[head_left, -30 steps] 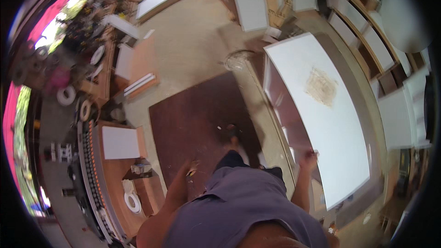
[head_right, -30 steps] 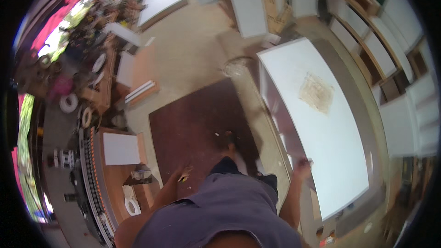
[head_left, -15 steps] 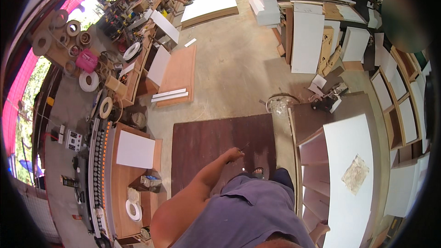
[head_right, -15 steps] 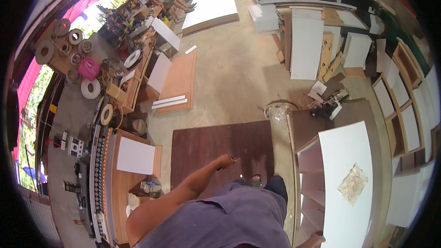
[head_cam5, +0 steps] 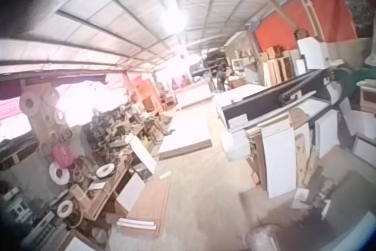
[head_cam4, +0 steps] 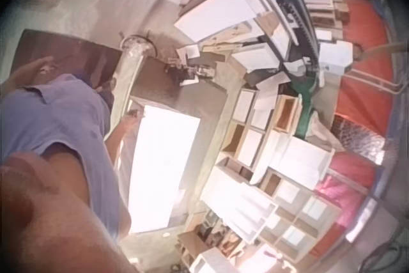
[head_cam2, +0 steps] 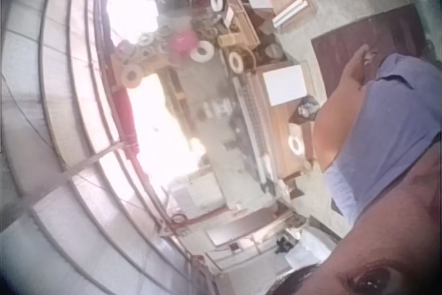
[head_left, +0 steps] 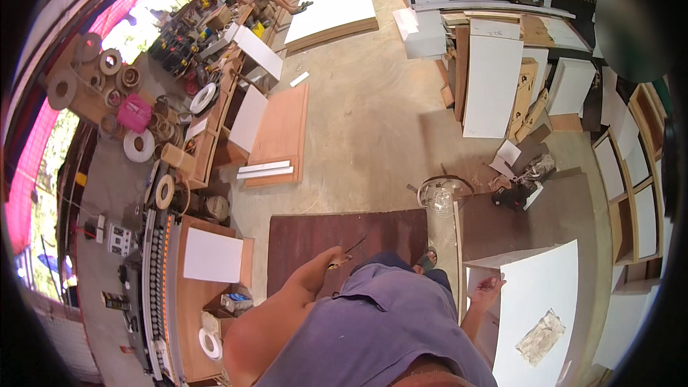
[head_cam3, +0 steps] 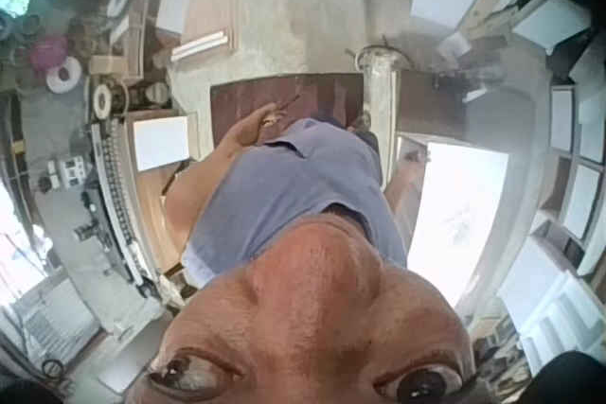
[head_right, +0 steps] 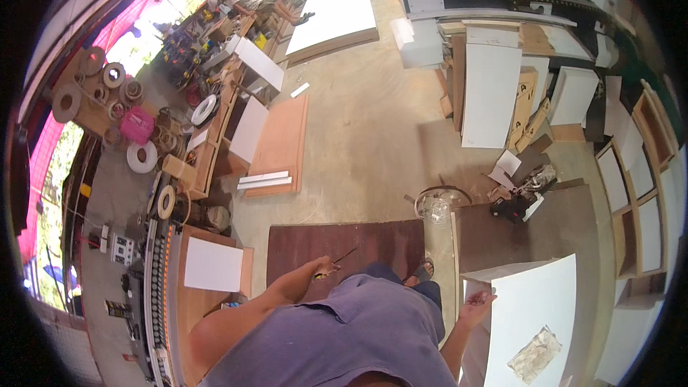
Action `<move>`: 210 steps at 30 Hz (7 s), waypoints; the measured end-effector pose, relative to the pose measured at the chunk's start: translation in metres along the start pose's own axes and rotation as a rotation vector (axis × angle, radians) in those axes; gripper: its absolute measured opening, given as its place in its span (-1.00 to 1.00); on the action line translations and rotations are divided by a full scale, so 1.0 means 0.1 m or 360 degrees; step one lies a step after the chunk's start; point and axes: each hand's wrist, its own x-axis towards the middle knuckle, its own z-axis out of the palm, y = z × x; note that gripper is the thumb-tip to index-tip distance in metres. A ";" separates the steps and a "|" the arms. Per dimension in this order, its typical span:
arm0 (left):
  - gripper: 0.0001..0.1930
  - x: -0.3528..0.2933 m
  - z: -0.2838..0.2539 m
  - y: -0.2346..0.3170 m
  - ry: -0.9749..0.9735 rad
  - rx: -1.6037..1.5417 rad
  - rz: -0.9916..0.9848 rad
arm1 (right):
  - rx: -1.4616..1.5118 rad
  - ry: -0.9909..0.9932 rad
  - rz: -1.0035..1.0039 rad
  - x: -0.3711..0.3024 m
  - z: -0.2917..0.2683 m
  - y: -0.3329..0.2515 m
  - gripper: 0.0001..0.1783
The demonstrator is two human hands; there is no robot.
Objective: The person uses a utility knife to trim the edges of a white rectangular board. They repeatedly reposition the board and scrape along its edges to remove excess material.
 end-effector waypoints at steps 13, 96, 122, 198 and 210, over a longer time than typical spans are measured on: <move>-0.72 1.03 -1.67 2.88 -0.0154 0.0376 0.0315 | 0.0353 0.0916 -0.0520 0.58 0.46 0.17 -0.79; -0.50 -1.39 2.89 7.17 -0.2105 0.4800 0.1737 | 0.1215 0.2208 -0.1216 0.85 1.49 0.50 -0.40; -0.55 -1.36 2.83 7.09 -0.2177 0.5168 0.2782 | 0.1208 0.2308 -0.1175 0.83 1.48 0.45 -0.43; -0.62 -1.38 2.69 6.64 -0.1173 0.3520 0.2755 | 0.1141 0.1146 -0.1278 0.17 -0.04 -0.09 -0.48; -0.65 -1.49 2.67 6.59 -0.1167 0.3459 0.2779 | 0.1431 0.1181 -0.1236 0.11 0.04 -0.21 -0.54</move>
